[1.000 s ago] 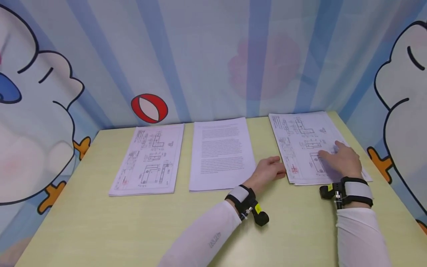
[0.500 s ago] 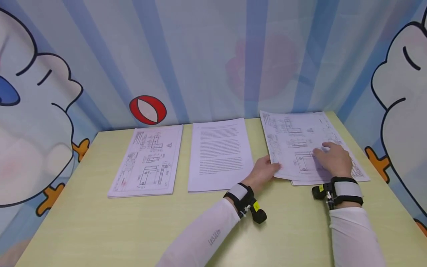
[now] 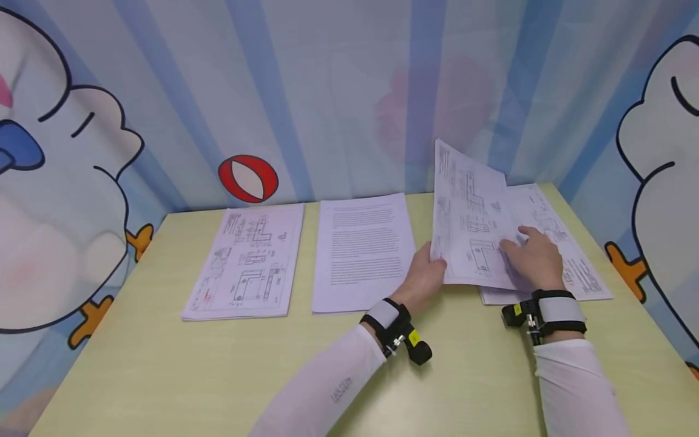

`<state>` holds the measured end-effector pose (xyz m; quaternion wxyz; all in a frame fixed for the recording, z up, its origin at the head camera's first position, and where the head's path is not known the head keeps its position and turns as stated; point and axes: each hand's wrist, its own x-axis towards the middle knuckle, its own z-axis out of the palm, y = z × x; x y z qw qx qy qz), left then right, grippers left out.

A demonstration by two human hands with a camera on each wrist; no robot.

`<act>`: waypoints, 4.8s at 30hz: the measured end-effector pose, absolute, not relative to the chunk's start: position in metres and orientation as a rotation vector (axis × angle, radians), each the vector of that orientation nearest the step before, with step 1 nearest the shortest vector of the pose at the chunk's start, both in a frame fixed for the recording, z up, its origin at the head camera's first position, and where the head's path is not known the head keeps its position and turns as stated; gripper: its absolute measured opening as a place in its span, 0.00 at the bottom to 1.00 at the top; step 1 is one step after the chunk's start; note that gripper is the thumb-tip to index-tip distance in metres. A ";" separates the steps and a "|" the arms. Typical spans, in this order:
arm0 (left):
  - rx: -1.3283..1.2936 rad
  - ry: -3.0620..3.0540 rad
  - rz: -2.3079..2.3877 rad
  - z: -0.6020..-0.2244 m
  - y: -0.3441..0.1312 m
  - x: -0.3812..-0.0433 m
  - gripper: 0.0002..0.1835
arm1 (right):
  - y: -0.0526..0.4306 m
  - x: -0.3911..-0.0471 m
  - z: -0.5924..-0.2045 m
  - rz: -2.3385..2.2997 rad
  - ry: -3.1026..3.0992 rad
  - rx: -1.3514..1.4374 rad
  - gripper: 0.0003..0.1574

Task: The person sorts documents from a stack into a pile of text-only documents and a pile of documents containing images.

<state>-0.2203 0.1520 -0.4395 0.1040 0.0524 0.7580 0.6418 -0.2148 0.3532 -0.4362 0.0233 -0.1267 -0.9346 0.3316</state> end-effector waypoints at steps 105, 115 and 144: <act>-0.453 2.896 0.824 -0.422 -0.281 -0.225 0.31 | 0.001 -0.248 -0.440 1.802 -2.858 0.146 0.16; -0.319 3.150 0.787 -0.400 -0.231 -0.229 0.28 | 0.041 -0.243 -0.422 1.800 -2.687 0.184 0.20; 0.324 2.914 1.169 -0.377 -0.031 -0.254 0.30 | 0.239 -0.246 -0.399 0.883 -2.878 0.347 0.50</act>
